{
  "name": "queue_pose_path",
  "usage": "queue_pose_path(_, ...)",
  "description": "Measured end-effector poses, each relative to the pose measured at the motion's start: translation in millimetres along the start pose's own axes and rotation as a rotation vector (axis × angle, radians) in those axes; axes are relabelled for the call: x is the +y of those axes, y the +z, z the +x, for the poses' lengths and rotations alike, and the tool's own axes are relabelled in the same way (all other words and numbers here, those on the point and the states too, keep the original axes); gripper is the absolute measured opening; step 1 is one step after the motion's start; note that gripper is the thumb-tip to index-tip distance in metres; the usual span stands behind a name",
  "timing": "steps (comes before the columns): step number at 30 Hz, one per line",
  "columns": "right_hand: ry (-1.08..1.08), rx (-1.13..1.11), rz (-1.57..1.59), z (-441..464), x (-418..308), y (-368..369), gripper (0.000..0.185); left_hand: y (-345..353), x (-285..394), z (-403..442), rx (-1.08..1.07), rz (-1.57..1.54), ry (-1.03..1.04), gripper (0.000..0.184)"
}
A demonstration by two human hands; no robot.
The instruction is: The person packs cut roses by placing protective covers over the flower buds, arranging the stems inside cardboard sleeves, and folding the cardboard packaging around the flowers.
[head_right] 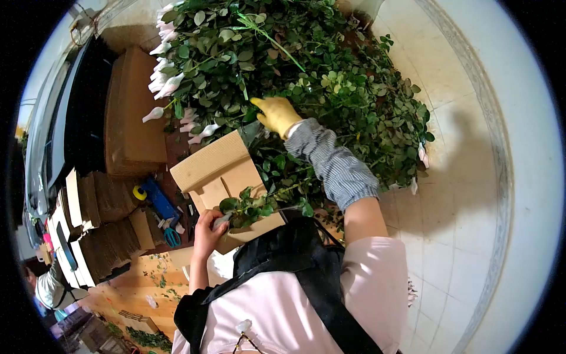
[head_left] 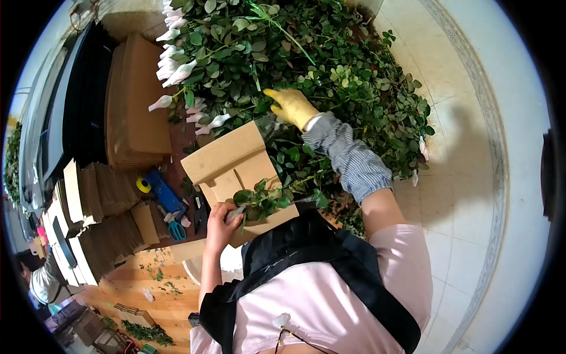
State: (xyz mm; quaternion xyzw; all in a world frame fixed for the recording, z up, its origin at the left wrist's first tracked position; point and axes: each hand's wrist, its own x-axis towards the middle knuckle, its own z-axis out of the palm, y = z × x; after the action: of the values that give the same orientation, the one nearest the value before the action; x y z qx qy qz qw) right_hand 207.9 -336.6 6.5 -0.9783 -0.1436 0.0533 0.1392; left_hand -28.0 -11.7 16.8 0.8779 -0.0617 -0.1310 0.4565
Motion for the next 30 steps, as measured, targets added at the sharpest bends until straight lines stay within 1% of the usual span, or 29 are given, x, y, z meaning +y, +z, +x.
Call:
queue_pose_path(1, -0.033, 0.101, -0.089, 12, -1, 3, 0.050, 0, 0, 1, -0.001, 0.005, 0.001, 0.026)
queue_pose_path(2, -0.032, 0.101, -0.086, 24, 10, 18, 0.050, 0, -1, 1, 0.000, 0.019, 0.010, 0.026)
queue_pose_path(3, -0.029, 0.079, -0.226, 36, 28, 46, 0.049, 1, -1, 1, 0.001, 0.032, 0.018, 0.026)
queue_pose_path(5, 0.077, -0.209, -0.345, 43, 27, 52, 0.038, 0, -1, -1, 0.003, 0.028, 0.013, 0.026)
queue_pose_path(7, 0.104, -0.173, -0.388, 49, 19, 52, 0.023, 1, -3, 0, 0.021, 0.049, 0.037, 0.027)
queue_pose_path(8, 0.096, -0.185, -0.393, 43, 11, 43, 0.023, 2, -3, 0, 0.016, 0.047, 0.022, 0.028)
queue_pose_path(9, 0.069, -0.180, -0.410, 30, 0, 33, 0.018, 3, -2, -1, 0.020, 0.006, -0.014, 0.028)
queue_pose_path(10, 0.043, -0.172, -0.429, 22, -4, 28, 0.019, 4, -2, 0, 0.022, 0.009, -0.006, 0.028)
queue_pose_path(11, 0.042, -0.182, -0.434, 13, 12, 57, 0.019, 4, -2, 1, 0.028, 0.012, 0.005, 0.028)
queue_pose_path(12, 0.284, -0.188, 0.046, 1, 42, 107, 0.020, 3, 1, 1, 0.028, 0.018, 0.001, 0.029)
queue_pose_path(13, 0.516, -0.185, 0.531, -7, 59, 135, 0.022, 3, 2, 2, 0.029, 0.012, -0.004, 0.029)
queue_pose_path(15, 0.022, -0.482, -0.414, -28, 43, 130, 0.019, 0, 2, 2, 0.016, 0.001, -0.008, 0.029)
queue_pose_path(16, 0.068, -0.614, -0.416, -35, 30, 104, 0.020, 0, 2, 4, 0.028, -0.002, -0.011, 0.029)
queue_pose_path(17, 0.150, -0.621, -0.337, -34, 24, 92, 0.020, 1, 2, 5, 0.025, 0.005, -0.011, 0.029)
queue_pose_path(19, 0.038, -0.634, -0.306, -25, 97, 181, 0.025, -1, 2, 0, 0.000, 0.019, -0.020, 0.029)
queue_pose_path(20, 0.118, -0.731, -0.088, -24, 55, 106, 0.046, -2, 3, 1, -0.002, 0.009, -0.021, 0.029)
queue_pose_path(21, 0.098, -0.736, 0.066, -24, 53, 81, 0.057, -2, 4, 3, -0.002, -0.001, -0.020, 0.029)
queue_pose_path(23, 0.067, -0.688, 0.406, -15, 76, 77, 0.053, -2, 3, 4, -0.001, 0.005, -0.017, 0.029)
queue_pose_path(24, 0.070, -0.636, 0.521, -11, 57, 42, 0.049, -2, 3, 3, -0.003, 0.001, -0.024, 0.029)
queue_pose_path(25, 0.270, -0.481, 0.621, -5, 36, 24, 0.050, -2, 4, 3, -0.006, -0.003, -0.030, 0.029)
queue_pose_path(27, 0.184, -0.100, 0.572, 6, 37, 16, 0.055, -1, 3, 5, -0.003, 0.015, -0.013, 0.029)
queue_pose_path(28, 0.212, -0.161, 0.195, 21, 42, 28, 0.056, -1, 3, 5, -0.006, 0.017, -0.014, 0.029)
queue_pose_path(30, 0.206, -0.389, -0.430, 37, 49, 61, 0.056, -1, 1, 4, -0.012, 0.014, -0.020, 0.029)
